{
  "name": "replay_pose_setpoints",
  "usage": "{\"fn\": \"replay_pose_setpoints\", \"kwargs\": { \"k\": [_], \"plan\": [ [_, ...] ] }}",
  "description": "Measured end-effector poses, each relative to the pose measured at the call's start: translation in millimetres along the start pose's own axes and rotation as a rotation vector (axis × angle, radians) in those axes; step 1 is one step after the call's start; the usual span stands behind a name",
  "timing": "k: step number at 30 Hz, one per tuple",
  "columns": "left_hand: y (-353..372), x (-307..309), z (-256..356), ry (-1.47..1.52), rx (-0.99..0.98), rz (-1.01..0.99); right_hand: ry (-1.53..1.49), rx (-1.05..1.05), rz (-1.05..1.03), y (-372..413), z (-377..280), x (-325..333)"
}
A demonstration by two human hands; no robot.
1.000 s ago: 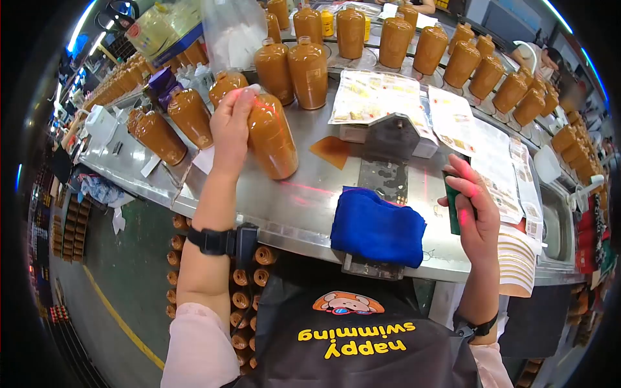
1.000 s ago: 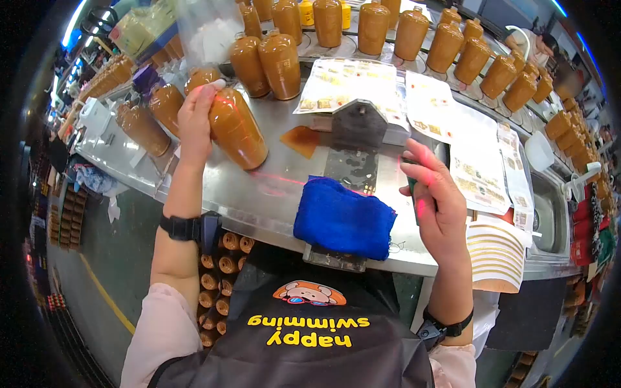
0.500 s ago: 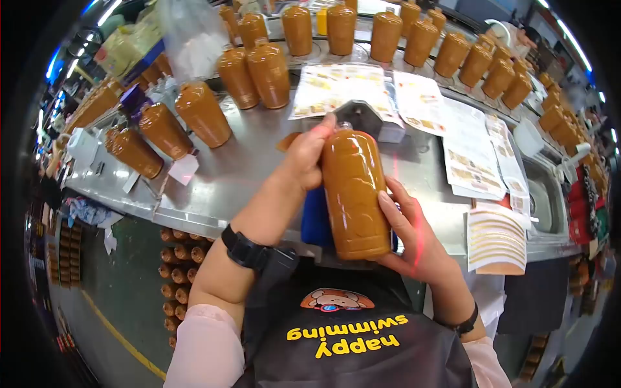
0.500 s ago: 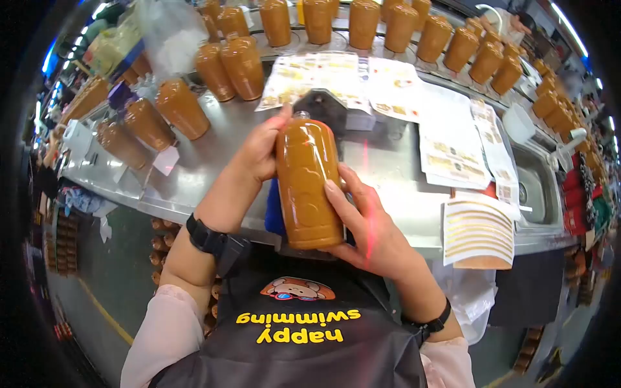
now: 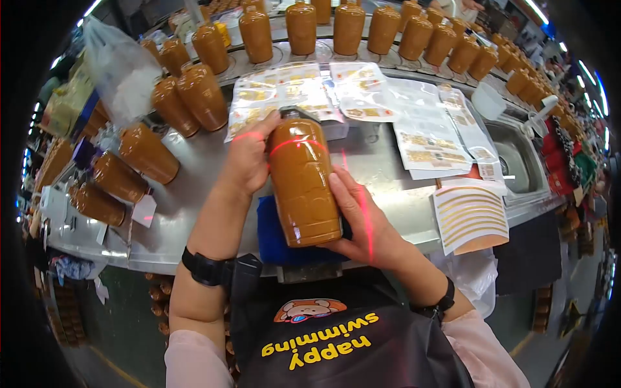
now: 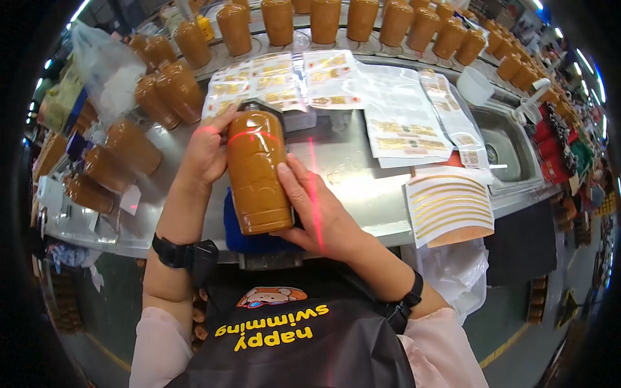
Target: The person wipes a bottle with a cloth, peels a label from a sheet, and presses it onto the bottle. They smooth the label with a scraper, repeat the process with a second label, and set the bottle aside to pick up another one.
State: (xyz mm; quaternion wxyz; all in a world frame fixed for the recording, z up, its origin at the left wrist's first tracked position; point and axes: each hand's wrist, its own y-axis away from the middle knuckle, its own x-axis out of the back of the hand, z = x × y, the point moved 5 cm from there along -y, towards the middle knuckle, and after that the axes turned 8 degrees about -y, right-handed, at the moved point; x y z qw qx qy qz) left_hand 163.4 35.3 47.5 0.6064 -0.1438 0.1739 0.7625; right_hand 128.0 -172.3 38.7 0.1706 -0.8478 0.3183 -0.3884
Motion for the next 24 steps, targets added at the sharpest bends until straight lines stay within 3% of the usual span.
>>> {"fn": "replay_pose_setpoints", "kwargs": {
  "k": [6, 8, 9, 10, 12, 14, 17, 21, 24],
  "plan": [
    [15, 21, -6, -0.105, -0.086, 0.065, -0.024, -0.058, -0.061, -19, 21, 43],
    [30, 16, -8, -0.179, -0.133, 0.0, 0.124, -0.026, 0.113, -38, 68, 83],
    [36, 11, -10, -0.218, -0.165, 0.003, 0.286, -0.15, 0.304, -56, 82, 105],
    [42, 9, -13, -0.258, -0.198, 0.007, 0.342, -0.253, 0.347, -71, 123, 124],
    [49, 11, -19, -0.308, -0.19, -0.026, 0.587, -0.497, 0.25, -105, 195, 154],
    [58, 1, -20, -0.254, -0.188, 0.0, 0.451, -0.876, 0.098, -129, 238, 160],
    [61, 4, -25, -0.187, -0.193, -0.009, 0.331, -1.065, 0.1, -134, 264, 151],
    [60, 3, -26, -0.177, -0.194, -0.008, 0.717, -0.657, 0.191, -130, 281, 157],
    [58, 6, -30, -0.182, -0.214, -0.005, 0.718, -0.39, 0.39, -115, 241, 180]
  ]
}}
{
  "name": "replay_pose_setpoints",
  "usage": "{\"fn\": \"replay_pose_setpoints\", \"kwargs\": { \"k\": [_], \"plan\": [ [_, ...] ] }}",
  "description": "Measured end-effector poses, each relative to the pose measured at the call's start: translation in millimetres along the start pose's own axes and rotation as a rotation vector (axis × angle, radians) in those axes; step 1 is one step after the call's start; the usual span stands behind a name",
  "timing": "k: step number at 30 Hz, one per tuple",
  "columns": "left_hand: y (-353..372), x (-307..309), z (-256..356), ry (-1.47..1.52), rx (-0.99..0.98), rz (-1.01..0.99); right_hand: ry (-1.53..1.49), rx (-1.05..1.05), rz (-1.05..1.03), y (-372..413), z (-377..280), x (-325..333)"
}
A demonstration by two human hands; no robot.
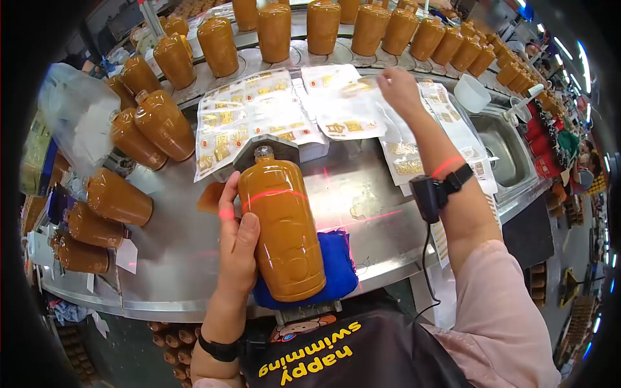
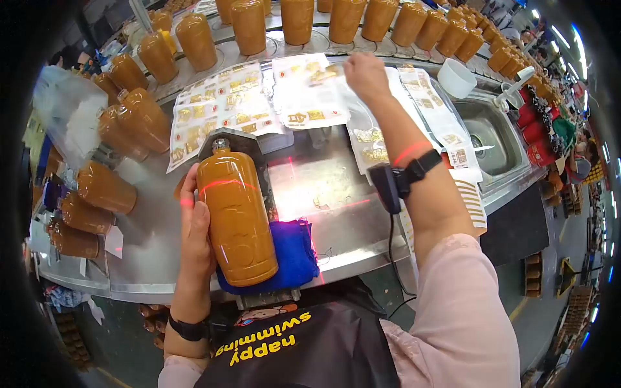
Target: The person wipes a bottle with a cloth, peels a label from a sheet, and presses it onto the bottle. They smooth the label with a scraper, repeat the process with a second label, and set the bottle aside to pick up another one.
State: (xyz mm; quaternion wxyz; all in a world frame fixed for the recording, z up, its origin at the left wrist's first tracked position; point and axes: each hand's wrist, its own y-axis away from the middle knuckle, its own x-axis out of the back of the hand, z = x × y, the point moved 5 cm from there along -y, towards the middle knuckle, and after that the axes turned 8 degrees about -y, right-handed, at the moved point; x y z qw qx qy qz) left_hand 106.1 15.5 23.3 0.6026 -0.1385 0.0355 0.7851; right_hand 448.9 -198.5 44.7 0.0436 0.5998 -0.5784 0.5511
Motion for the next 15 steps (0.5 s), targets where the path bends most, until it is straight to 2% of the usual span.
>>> {"fn": "replay_pose_setpoints", "kwargs": {
  "k": [2, 4, 6, 8, 10, 11, 12, 15],
  "plan": [
    [2, 1, -1, 0.01, 0.002, -0.013, 0.016, -0.12, -0.046, 5, 48, 6],
    [3, 1, -1, 0.0, 0.008, -0.008, 0.343, -0.308, -0.272, 16, 108, -2],
    [3, 4, -4, -0.04, 0.024, 0.02, 0.519, -0.325, -0.236, 48, 131, 3],
    [0, 3, -1, -0.034, 0.014, -0.027, 0.519, -0.312, -0.187, 55, 122, 15],
    [-1, 4, -3, -0.007, 0.029, -0.06, 0.416, -0.147, -0.233, 42, 109, 23],
    [-2, 5, -5, 0.016, 0.045, -0.074, 0.333, 0.047, -0.145, 37, 93, 30],
    [-2, 5, -4, 0.038, 0.057, -0.09, 0.242, 0.251, -0.046, 34, 54, 46],
    [0, 1, 1, 0.081, 0.081, -0.074, -0.025, 0.423, -0.178, 30, -53, 87]
  ]
}}
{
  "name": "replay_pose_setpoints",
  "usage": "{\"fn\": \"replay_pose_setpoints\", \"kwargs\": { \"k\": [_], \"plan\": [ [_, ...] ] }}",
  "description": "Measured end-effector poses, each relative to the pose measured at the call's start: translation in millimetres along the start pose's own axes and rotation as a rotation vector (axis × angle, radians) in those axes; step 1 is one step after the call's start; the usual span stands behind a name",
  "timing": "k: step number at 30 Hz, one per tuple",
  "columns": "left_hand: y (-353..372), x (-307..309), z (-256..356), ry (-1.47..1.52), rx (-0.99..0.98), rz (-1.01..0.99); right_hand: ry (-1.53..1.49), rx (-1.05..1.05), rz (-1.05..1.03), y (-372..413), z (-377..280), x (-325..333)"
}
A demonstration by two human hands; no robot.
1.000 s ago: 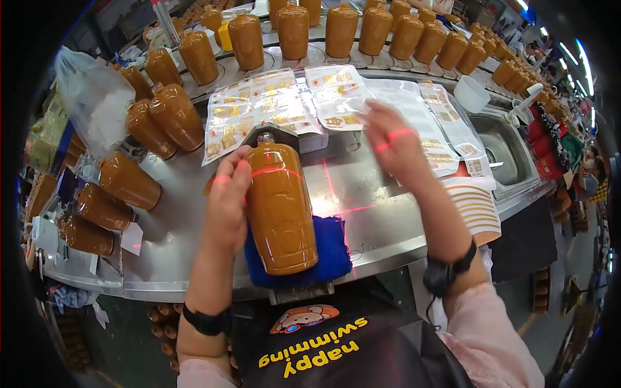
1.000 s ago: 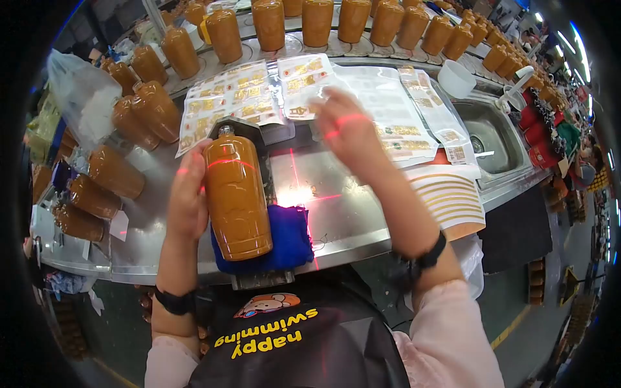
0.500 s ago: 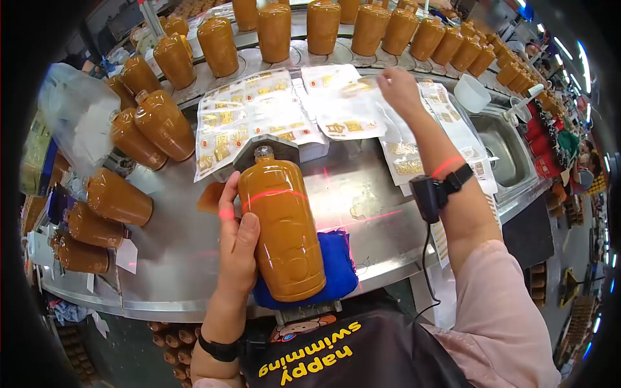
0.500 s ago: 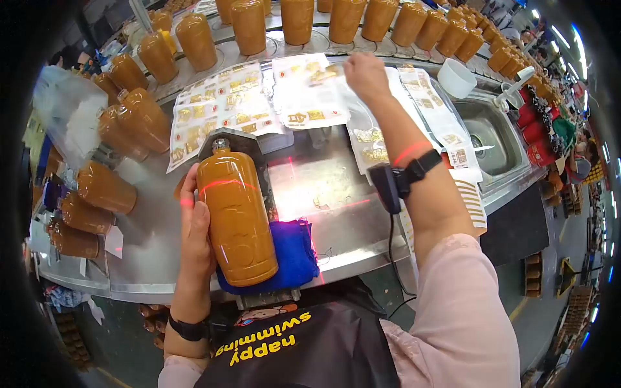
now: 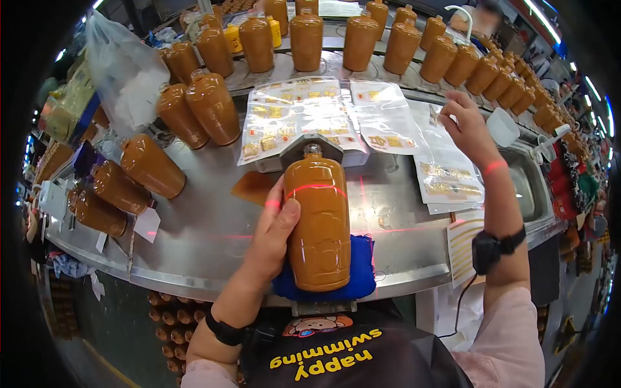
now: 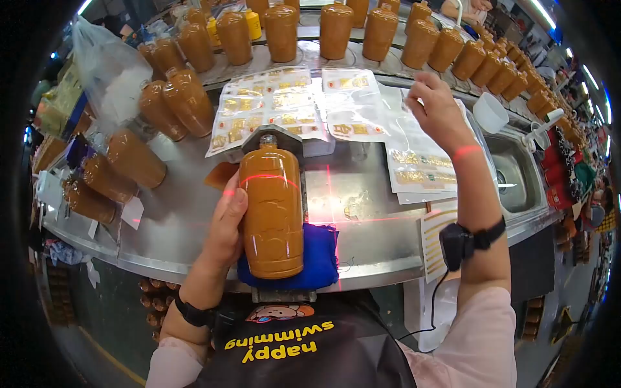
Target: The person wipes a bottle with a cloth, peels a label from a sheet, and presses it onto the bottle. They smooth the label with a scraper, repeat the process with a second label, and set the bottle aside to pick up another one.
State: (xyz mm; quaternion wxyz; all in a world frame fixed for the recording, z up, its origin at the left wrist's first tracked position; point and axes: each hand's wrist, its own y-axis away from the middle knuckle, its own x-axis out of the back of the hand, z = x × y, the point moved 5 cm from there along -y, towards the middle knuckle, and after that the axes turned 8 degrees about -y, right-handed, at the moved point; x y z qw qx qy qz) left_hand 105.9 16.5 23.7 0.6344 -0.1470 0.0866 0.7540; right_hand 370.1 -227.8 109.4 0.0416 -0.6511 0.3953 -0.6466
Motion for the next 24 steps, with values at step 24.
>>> {"fn": "replay_pose_setpoints", "kwargs": {
  "k": [24],
  "plan": [
    [16, -12, 8, -0.454, -0.125, 0.102, -0.624, 0.125, -0.28, -28, -188, -50]
  ]
}}
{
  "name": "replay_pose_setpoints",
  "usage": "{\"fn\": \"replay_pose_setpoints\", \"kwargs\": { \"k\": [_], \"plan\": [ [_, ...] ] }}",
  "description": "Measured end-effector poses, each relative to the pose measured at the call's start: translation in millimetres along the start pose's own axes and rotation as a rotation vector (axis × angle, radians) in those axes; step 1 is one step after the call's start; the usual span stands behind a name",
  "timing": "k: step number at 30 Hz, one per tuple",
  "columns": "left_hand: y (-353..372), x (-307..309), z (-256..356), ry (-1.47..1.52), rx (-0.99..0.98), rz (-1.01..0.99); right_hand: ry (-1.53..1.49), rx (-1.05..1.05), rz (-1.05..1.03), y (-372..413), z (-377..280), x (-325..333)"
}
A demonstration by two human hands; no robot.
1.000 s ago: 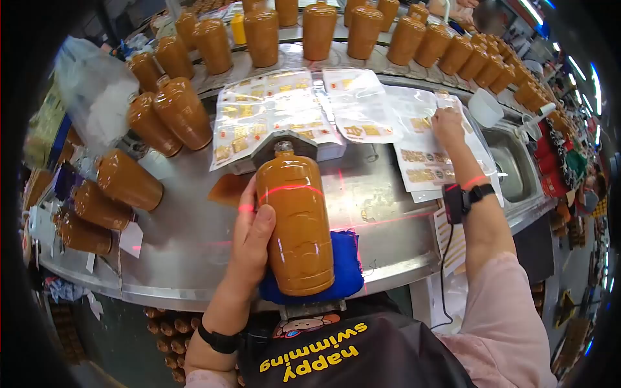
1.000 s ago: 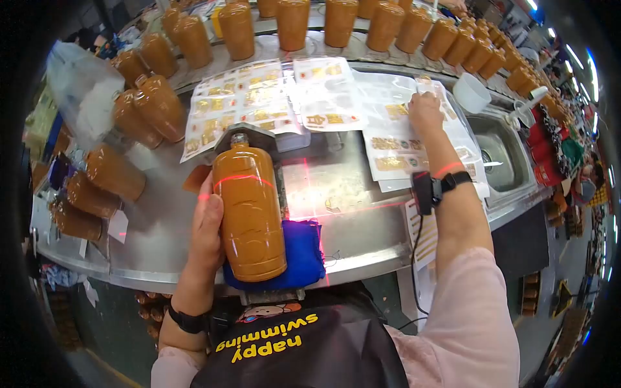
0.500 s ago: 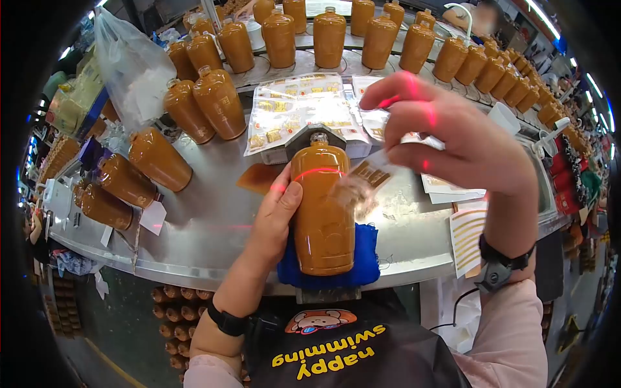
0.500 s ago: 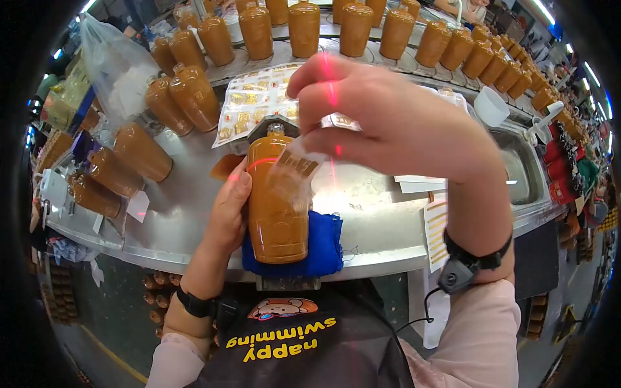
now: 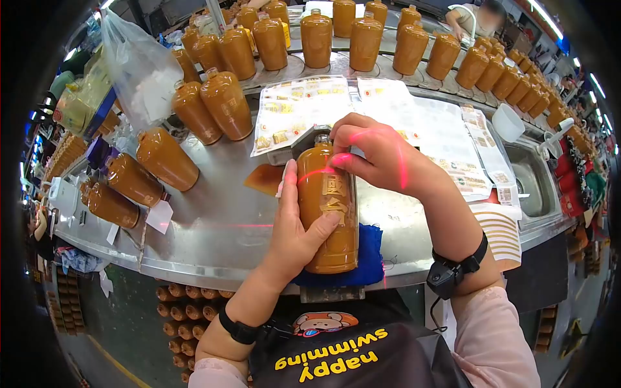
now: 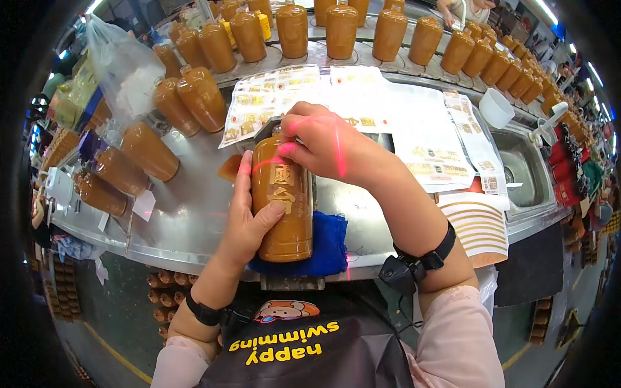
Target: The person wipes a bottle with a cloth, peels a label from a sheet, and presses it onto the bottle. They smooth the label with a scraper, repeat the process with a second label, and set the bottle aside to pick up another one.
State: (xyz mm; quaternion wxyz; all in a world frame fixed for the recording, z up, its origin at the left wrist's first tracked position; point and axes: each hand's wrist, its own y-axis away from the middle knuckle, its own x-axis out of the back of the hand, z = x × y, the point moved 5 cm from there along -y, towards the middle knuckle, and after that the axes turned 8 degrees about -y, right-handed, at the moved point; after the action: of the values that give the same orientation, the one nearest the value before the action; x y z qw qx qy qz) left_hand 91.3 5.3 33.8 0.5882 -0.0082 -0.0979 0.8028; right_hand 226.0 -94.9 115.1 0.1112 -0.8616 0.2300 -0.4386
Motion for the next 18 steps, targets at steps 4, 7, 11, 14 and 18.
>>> {"fn": "replay_pose_setpoints", "kwargs": {
  "k": [4, 7, 11, 14, 18],
  "plan": [
    [-0.2, -1.1, -1.1, -0.068, -0.014, 0.008, -0.014, 0.023, 0.026, -0.6, 1.8, -1.5],
    [-1.5, -1.4, -0.5, -0.075, -0.016, 0.009, -0.029, 0.031, 0.04, -2.1, 1.7, -2.0],
    [-0.5, 1.3, -6.1, -0.145, -0.012, 0.014, -0.033, 0.032, 0.041, -3.6, 2.7, -3.7],
    [-0.6, 1.5, -5.9, -0.129, -0.018, 0.001, -0.044, 0.025, 0.036, -3.7, 1.9, -3.5],
    [0.3, 0.0, -5.1, -0.05, -0.016, -0.026, -0.065, 0.025, 0.033, -3.6, 0.2, -3.2]
  ]
}}
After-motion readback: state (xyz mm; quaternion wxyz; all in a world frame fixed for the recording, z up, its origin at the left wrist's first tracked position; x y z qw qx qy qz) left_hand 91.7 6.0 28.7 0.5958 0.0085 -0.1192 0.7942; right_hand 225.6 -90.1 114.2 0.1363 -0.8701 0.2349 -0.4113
